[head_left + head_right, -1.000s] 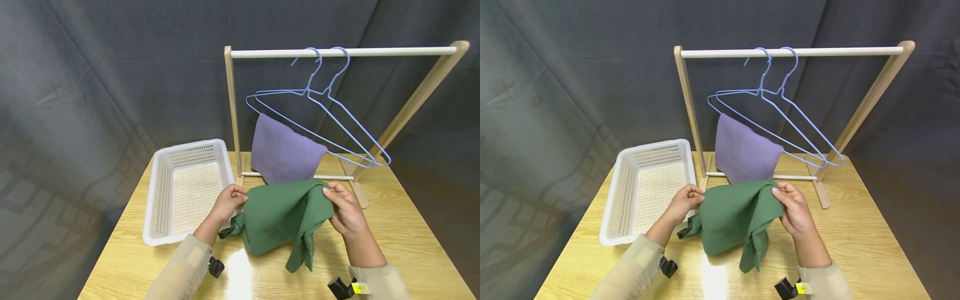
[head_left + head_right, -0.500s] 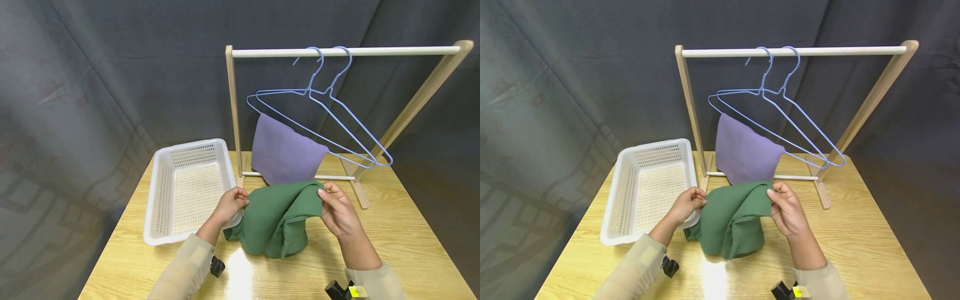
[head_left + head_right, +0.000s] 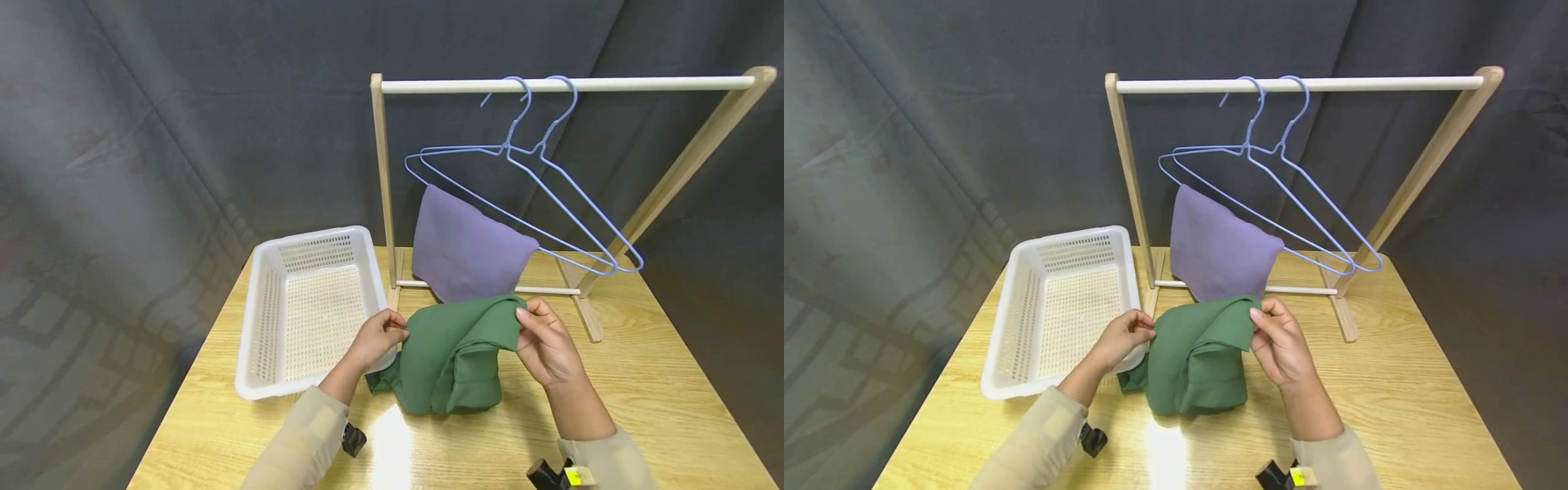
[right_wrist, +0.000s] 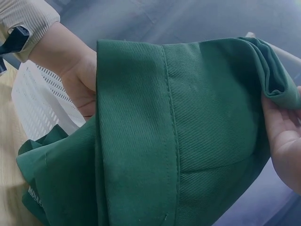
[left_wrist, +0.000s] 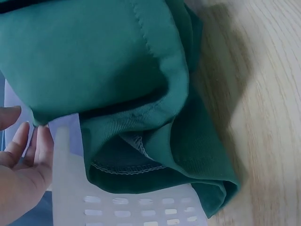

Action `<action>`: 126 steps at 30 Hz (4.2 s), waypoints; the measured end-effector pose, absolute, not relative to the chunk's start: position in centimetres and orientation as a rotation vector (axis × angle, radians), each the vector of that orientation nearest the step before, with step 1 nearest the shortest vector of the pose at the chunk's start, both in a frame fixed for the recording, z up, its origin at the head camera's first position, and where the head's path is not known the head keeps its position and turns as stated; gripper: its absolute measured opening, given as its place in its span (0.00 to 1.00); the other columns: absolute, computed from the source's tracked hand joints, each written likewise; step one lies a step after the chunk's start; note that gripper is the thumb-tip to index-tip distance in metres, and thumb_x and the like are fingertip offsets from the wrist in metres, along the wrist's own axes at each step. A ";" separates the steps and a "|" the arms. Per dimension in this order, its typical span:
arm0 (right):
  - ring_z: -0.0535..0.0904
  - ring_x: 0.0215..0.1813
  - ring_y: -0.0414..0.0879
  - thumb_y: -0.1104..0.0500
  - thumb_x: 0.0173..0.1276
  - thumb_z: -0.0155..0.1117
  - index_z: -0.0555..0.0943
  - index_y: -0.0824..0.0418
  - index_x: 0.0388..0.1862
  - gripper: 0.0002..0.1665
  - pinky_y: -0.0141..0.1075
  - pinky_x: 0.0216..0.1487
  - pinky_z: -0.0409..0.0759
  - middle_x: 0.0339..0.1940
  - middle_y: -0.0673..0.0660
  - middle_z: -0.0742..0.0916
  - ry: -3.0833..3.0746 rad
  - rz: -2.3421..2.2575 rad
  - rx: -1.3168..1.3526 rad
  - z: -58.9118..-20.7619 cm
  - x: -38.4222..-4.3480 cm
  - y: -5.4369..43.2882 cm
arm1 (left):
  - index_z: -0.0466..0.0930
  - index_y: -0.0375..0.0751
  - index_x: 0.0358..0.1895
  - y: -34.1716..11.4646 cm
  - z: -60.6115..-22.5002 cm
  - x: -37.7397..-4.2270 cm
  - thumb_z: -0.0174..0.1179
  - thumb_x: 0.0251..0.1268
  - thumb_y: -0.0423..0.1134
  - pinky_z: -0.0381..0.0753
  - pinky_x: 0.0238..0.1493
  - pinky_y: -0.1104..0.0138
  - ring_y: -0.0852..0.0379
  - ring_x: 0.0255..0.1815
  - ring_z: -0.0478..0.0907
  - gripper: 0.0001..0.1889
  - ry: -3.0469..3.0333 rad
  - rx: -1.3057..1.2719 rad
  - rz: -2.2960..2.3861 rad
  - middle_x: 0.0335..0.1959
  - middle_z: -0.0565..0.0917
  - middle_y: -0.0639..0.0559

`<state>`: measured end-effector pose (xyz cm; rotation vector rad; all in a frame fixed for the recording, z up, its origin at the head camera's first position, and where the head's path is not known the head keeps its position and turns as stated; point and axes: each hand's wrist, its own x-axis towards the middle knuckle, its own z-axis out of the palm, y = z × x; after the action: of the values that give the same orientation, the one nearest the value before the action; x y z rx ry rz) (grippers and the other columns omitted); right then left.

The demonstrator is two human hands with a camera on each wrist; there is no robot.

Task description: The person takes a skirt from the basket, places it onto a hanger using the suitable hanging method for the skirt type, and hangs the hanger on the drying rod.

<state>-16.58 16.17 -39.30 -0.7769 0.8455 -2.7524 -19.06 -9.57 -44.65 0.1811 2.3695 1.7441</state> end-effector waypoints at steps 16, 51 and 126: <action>0.76 0.33 0.45 0.74 0.66 0.32 0.73 0.69 0.33 0.17 0.31 0.33 0.74 0.30 0.58 0.79 0.781 -2.793 -0.743 -39.6 -16.9 16.0 | 0.73 0.36 0.38 -8.6 -43.5 -16.5 0.56 0.55 0.34 0.72 0.36 0.68 0.57 0.35 0.71 0.08 2.379 0.534 1.673 0.35 0.74 0.49; 0.75 0.26 0.39 0.69 0.68 0.36 0.70 0.65 0.30 0.13 0.25 0.25 0.73 0.27 0.54 0.78 1.195 -2.772 -0.371 -40.5 -17.0 17.2 | 0.69 0.34 0.36 -7.9 -40.1 -15.3 0.46 0.63 0.31 0.67 0.31 0.68 0.59 0.26 0.67 0.04 2.393 0.494 1.798 0.24 0.72 0.49; 0.74 0.32 0.53 0.71 0.51 0.58 0.76 0.66 0.30 0.06 0.42 0.30 0.72 0.29 0.60 0.79 3.202 -1.196 -0.129 -42.6 -16.2 19.8 | 0.66 0.32 0.36 -11.2 -37.7 -18.1 0.43 0.65 0.33 0.67 0.25 0.68 0.59 0.23 0.65 0.06 2.391 0.424 2.255 0.22 0.67 0.51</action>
<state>-16.16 19.77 -42.61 -0.1291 3.2024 -1.1963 -18.11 -11.15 -37.69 0.4237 2.3912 2.2553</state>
